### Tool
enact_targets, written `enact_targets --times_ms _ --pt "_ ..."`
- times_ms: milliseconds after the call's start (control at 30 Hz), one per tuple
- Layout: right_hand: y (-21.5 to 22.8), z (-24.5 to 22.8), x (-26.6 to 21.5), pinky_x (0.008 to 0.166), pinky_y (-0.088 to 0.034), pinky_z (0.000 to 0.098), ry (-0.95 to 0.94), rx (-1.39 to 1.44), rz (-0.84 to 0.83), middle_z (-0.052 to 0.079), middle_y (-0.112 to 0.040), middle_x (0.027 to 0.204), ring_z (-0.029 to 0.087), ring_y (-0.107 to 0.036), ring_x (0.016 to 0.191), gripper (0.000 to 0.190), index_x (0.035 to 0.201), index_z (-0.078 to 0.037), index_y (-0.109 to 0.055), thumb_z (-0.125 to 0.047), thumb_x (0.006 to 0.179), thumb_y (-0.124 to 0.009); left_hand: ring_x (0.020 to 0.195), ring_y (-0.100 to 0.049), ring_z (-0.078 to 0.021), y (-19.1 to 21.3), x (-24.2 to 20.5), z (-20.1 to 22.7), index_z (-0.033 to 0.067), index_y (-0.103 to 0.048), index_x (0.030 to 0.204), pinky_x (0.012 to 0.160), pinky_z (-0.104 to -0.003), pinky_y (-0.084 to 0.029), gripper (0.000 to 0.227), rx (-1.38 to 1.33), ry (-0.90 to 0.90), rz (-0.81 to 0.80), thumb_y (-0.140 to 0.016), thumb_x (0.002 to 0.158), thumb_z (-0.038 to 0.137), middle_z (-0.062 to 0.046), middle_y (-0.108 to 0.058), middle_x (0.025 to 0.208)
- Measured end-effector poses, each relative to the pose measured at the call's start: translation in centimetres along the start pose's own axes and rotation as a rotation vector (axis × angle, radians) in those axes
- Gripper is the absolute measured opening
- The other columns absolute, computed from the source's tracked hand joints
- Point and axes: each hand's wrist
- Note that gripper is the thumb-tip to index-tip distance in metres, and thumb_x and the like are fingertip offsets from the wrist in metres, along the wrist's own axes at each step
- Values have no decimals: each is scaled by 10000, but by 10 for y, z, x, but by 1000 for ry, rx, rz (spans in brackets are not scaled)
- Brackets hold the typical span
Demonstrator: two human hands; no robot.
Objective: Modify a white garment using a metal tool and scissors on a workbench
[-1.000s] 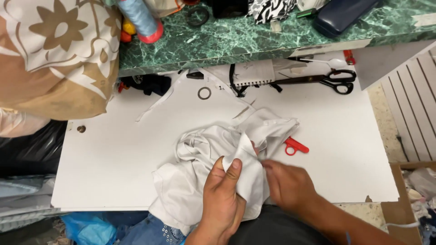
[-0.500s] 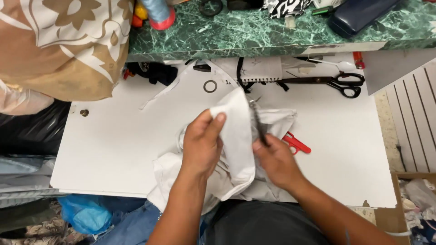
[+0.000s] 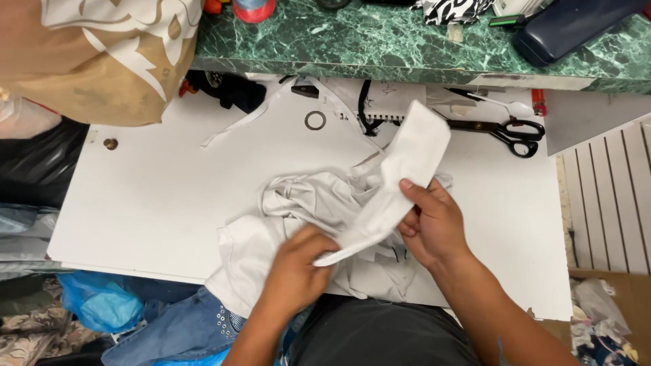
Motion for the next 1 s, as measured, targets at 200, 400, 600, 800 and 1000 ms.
enact_targets --times_ms 200,400,600,800,1000 --pt "-2 6 -14 392 -165 248 -91 -88 -128 -61 -566 842 70 -191 403 187 971 -176 -479 -58 961 -624 928 -646 -371 52 4 7 65 -696 846 815 -423 -572 255 306 -157 653 -563 881 -149 -131 -528 923" --pt "6 37 -30 368 -145 221 -342 -200 57 188 -725 948 62 -199 390 119 932 -91 -520 -109 995 -620 984 -629 -309 44 -11 -15 65 -667 862 866 -385 -556 245 259 -31 758 -546 858 -148 -145 -566 1045" --pt "57 51 -53 377 -145 302 -535 -633 -47 246 -615 642 175 -258 390 359 955 47 -632 -273 1066 -511 960 -515 -236 21 -50 -36 2 -534 1206 870 -308 -462 509 191 526 842 -569 701 62 -140 -470 1159" --pt "50 12 -88 703 -488 283 -414 -1162 -216 103 -814 795 167 -601 691 431 879 -5 -827 -269 1018 -516 604 -603 -312 -32 -107 -32 72 -413 1070 521 -398 -547 325 -960 1100 1186 -608 838 -45 -229 -600 758" --pt "20 21 -77 818 -546 239 136 -1248 -510 -27 -795 870 101 -760 852 228 959 -114 -820 -181 928 -604 1117 -711 -509 -62 -131 -21 -153 -651 1168 994 -565 -536 507 -1303 1003 624 -480 781 126 -345 -738 1110"
Point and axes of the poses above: each hand's wrist, its own x-axis towards the middle knuckle, its own y-axis out of the back of the hand, z = x × y
